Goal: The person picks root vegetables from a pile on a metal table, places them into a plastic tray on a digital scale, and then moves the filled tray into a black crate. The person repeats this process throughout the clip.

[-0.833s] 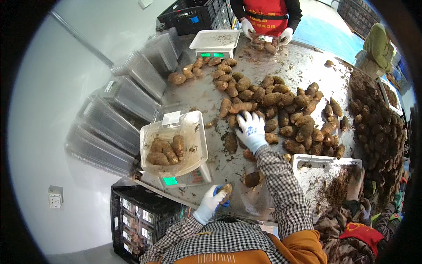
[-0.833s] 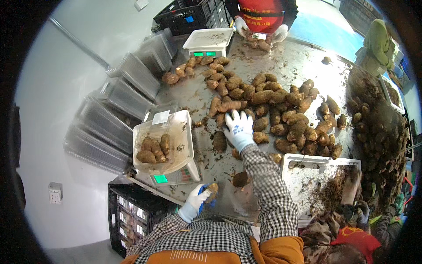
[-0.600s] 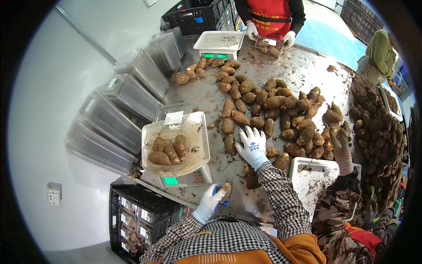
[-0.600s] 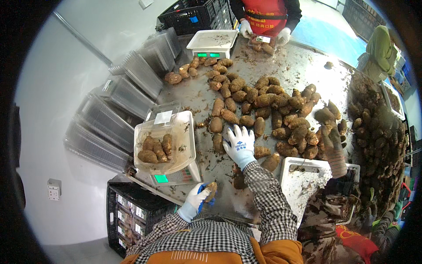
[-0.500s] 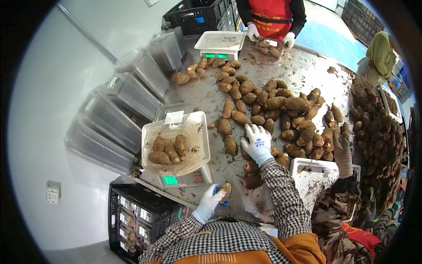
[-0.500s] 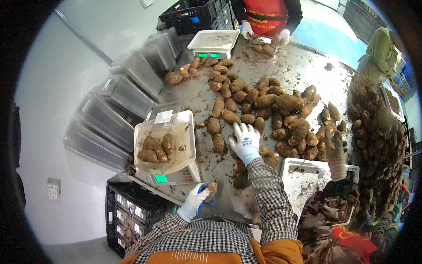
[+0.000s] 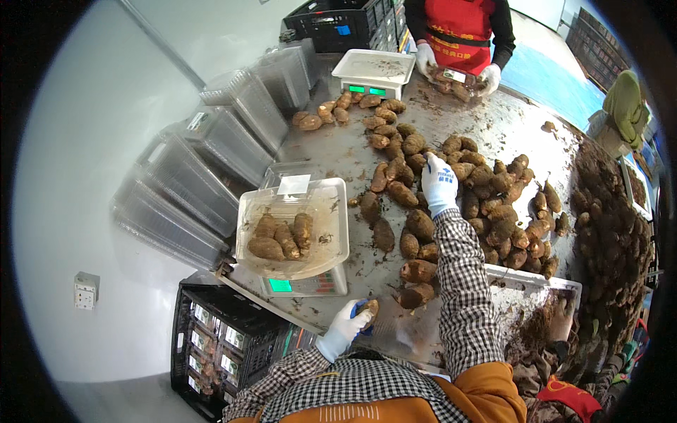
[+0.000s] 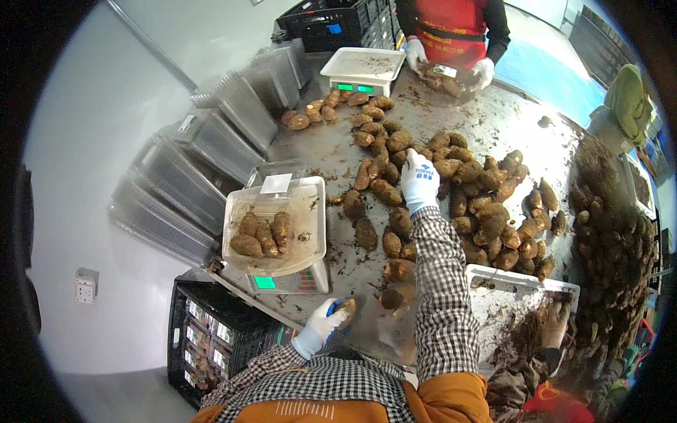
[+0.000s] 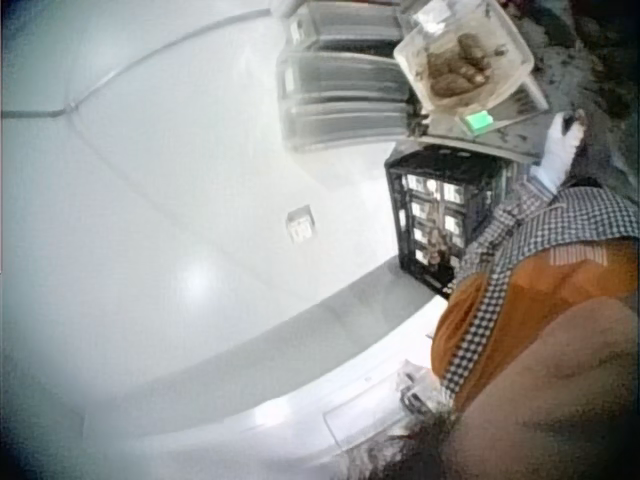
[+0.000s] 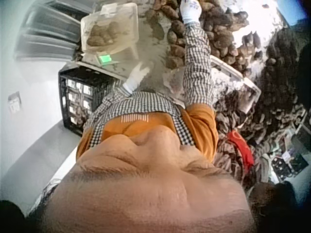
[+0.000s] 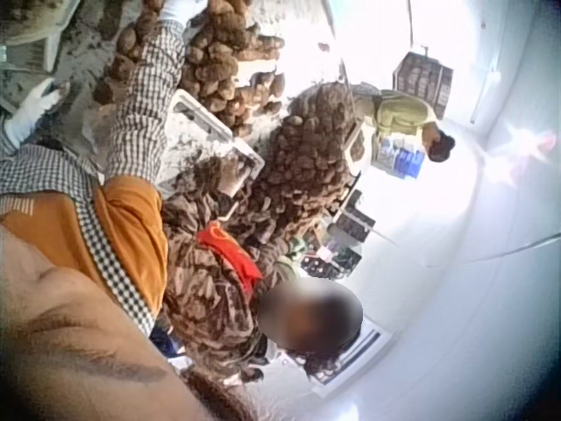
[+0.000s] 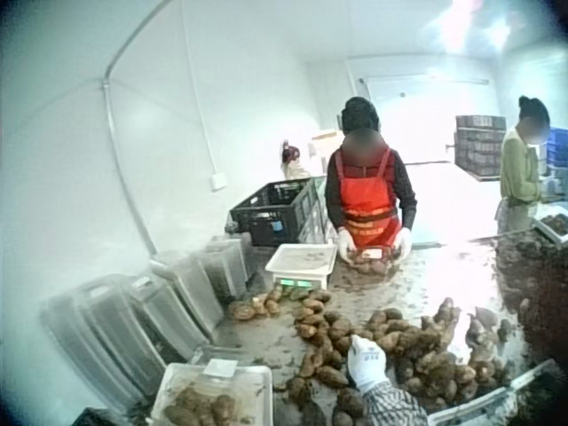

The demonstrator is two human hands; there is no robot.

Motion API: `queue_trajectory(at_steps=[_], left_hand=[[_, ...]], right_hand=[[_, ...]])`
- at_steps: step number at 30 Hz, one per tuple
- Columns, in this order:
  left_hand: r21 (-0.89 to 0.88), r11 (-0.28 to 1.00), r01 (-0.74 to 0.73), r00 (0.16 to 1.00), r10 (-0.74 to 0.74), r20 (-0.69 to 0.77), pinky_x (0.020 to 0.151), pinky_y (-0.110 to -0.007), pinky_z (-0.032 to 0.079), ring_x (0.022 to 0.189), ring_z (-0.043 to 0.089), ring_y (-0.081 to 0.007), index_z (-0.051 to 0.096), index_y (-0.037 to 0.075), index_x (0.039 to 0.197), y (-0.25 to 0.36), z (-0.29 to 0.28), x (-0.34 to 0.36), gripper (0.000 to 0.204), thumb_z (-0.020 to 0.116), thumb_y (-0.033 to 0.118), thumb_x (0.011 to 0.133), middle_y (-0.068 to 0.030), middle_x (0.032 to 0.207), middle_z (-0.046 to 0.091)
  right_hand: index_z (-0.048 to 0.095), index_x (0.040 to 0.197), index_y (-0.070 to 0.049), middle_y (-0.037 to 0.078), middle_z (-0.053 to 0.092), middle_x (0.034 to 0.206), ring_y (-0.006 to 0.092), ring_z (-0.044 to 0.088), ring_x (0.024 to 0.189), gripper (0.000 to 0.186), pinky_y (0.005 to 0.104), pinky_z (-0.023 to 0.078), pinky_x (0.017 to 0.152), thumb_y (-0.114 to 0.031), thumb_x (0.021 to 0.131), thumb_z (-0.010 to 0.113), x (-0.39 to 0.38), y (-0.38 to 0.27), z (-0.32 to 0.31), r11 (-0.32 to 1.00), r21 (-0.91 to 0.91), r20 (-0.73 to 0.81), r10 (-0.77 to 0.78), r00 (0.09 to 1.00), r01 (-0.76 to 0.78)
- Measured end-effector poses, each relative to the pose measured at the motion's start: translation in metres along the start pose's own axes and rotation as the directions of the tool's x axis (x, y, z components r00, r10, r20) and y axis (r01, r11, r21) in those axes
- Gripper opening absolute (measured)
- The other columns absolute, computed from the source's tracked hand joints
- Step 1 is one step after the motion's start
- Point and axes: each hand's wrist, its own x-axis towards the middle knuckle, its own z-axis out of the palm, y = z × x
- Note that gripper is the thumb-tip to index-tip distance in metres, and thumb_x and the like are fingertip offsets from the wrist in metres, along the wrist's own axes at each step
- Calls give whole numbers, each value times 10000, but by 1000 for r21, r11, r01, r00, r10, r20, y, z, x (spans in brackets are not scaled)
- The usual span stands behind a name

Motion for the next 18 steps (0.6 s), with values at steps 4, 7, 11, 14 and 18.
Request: queue_trajectory(at_steps=[4,7,11,14,18], left_hand=[[-16,1000,-4,1000,3,-31,876,-276,486,995,570,-122,490,-36,1310,1,-2,-7,448,635,172,941,-78,1131,614],[74,997,27,998,-22,-67,851,-269,488,969,571,-123,490,-33,1303,5,-4,-12,442,629,186,945,-76,1115,614],[145,989,-18,998,27,-61,810,-279,500,942,576,-129,492,-18,1305,-15,-9,-8,437,621,201,949,-80,1111,615],[168,985,-23,1000,25,-13,778,-293,511,934,582,-133,491,-12,1317,-25,-9,-4,448,613,207,945,-84,1113,616],[388,921,-26,1000,22,13,823,-323,512,981,612,-184,463,-7,1366,7,5,-6,565,642,258,900,-164,1192,615]], right_hand=[[635,1100,-106,142,681,1052,317,642,1009,229,433,516,848,-139,881,576,23,11,38,999,4,29,-53,998,53],[584,1236,-78,174,642,1163,324,619,1098,359,424,511,900,-83,879,547,26,7,57,992,-121,435,15,900,42],[434,1415,-82,161,509,1351,333,614,1126,587,440,529,903,-81,858,620,35,-25,50,965,-255,479,66,876,67],[506,1319,-83,144,529,1302,315,627,1099,485,442,541,878,-124,861,661,31,-40,44,945,-313,498,81,863,92],[556,1220,-51,189,560,1264,348,625,1075,333,428,528,889,-86,889,573,31,-30,55,941,-326,477,84,875,87]])
